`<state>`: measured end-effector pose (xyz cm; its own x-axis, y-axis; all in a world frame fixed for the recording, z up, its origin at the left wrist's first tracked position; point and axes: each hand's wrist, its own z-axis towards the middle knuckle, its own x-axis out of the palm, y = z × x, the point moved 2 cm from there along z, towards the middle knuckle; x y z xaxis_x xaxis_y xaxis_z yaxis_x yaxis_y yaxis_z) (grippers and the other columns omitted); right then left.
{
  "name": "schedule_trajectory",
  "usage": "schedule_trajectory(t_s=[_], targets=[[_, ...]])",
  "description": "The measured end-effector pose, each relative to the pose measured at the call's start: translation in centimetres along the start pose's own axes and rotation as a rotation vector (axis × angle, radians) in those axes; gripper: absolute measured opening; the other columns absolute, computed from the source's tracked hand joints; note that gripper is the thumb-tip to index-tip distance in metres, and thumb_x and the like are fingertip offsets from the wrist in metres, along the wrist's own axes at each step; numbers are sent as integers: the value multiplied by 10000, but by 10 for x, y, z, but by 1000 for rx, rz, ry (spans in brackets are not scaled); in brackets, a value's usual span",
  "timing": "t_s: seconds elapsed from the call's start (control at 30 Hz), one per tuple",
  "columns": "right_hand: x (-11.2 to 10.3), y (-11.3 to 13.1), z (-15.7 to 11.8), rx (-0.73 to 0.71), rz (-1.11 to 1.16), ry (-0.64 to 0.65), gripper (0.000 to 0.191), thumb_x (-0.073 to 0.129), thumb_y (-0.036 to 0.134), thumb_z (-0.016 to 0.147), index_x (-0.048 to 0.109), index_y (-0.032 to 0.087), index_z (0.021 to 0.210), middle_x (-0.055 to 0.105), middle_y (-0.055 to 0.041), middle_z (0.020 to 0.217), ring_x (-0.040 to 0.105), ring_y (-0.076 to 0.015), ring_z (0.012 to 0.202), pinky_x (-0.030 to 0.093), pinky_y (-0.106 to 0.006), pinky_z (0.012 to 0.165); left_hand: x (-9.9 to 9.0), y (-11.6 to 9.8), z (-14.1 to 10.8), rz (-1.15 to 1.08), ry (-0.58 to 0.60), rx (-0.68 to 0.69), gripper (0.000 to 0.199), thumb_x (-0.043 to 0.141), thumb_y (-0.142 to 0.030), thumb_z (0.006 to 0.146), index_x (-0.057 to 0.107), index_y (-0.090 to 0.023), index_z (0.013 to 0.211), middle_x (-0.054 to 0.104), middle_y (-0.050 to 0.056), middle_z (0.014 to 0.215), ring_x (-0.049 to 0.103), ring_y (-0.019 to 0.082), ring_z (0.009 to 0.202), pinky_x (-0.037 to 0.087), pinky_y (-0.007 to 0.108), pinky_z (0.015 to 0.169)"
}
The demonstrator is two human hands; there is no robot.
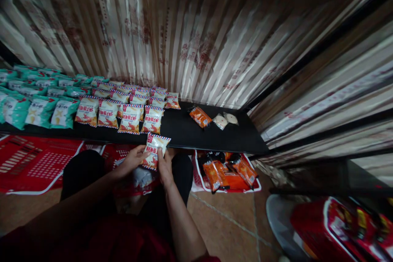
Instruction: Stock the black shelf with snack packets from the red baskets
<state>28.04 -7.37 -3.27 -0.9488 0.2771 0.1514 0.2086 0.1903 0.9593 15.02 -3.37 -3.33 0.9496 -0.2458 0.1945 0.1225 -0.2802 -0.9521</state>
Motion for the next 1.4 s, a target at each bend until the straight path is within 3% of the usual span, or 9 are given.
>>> schedule_trajectory(t_s=[0.27, 0.47, 0.77, 0.97, 1.23, 1.4], targets=[[-25, 45, -2, 79, 90, 119, 489, 691, 494, 673, 612, 173, 1033, 712, -73, 911, 657, -232, 860, 510, -350, 780, 25, -6, 21, 51, -28, 70, 423, 688, -427, 634, 591, -141, 930, 698, 70, 853, 658, 205, 759, 527, 320, 689], [-48, 58, 15, 34, 44, 97, 484, 745, 471, 597, 627, 159, 948, 715, -69, 883, 658, -216, 777, 511, -346, 742, 46, -4, 43, 169, -24, 142, 392, 627, -419, 718, 590, -146, 996, 693, 76, 909, 652, 200, 787, 519, 311, 715], [-71, 57, 59, -19, -70, -5, 485, 712, 508, 596, 616, 151, 911, 708, -56, 781, 644, -206, 679, 507, -328, 650, 71, -22, 68, 362, -100, 103, 364, 569, -331, 784, 548, -157, 1104, 669, 98, 989, 645, 204, 844, 499, 333, 805], [-78, 62, 97, -87, -153, -66, 452, 669, 488, 633, 587, 164, 937, 695, -36, 753, 620, -179, 621, 491, -295, 597, 87, -42, 72, 639, -139, 203, 410, 451, -249, 832, 474, -114, 1219, 569, 152, 1217, 550, 244, 1109, 406, 389, 978], [-80, 65, 148, -189, -308, -122, 385, 619, 467, 668, 629, 157, 897, 682, -29, 738, 598, -163, 639, 484, -280, 614, 103, -35, 105, 791, -237, 323, 469, 402, -195, 825, 424, -101, 1285, 475, 160, 1332, 413, 264, 1261, 297, 414, 1077], [-78, 65, 173, -185, -321, -133, 401, 611, 456, 673, 633, 159, 942, 683, -31, 748, 601, -168, 649, 483, -281, 615, 108, -33, 126, 787, -253, 289, 510, 417, -201, 808, 404, -68, 1300, 418, 187, 1377, 342, 293, 1310, 252, 435, 1100]])
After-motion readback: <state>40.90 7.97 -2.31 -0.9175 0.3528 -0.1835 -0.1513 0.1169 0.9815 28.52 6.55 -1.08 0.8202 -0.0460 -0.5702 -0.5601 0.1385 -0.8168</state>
